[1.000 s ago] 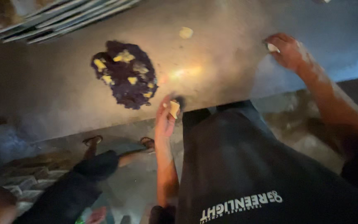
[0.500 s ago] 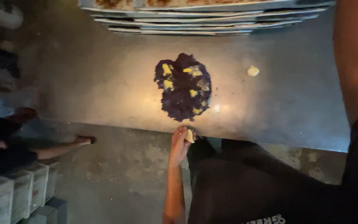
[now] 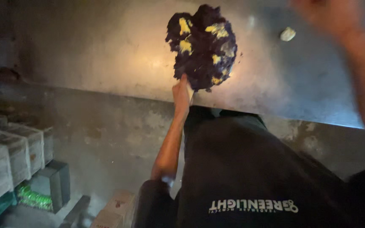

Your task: The person pinches small pieces from a large dark dough mass on a metal worktable, rolls each piece between the palms into a round ball, and sets the balls aside. The person then carries a tray holding rows of formed dough balls across the production area and returns to continue portioning more pieces.

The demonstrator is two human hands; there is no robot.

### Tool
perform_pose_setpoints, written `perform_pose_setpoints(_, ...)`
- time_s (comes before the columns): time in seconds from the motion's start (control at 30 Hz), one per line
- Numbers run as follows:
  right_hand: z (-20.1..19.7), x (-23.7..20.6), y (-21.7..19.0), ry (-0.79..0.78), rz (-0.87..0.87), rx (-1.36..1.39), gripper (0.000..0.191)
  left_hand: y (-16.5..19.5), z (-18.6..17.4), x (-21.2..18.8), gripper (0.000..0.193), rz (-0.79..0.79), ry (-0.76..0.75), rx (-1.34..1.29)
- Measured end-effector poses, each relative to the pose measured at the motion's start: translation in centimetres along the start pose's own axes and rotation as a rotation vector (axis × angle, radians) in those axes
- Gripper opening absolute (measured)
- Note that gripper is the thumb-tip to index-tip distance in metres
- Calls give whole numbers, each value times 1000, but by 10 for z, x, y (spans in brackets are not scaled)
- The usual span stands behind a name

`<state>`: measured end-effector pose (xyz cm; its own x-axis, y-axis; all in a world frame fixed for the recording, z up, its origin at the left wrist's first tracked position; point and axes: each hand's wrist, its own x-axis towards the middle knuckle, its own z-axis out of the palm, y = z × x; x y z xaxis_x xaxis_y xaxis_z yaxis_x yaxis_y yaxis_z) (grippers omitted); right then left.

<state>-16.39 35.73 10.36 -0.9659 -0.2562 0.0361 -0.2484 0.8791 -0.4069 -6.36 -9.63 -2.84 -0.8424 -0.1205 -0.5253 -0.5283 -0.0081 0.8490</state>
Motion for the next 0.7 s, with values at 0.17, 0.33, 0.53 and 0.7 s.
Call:
perform_pose_setpoints(0.17,125,-37,-79,20,170,483,37,42,-28,1,43,18,-449,-159)
perform_pose_setpoints(0.33,154,-18,-93,52,244,646,43,44,-57,-9,47,-96,-511,-337)
perform_pose_setpoints(0.53,152,15,-103,-9,248,685,39,-4,-65,-10,39,-178,-491,-520)
perform_pose_setpoints(0.7,148,10,-108,-52,297,772,36,-12,-46,-10,36,-157,-574,-507)
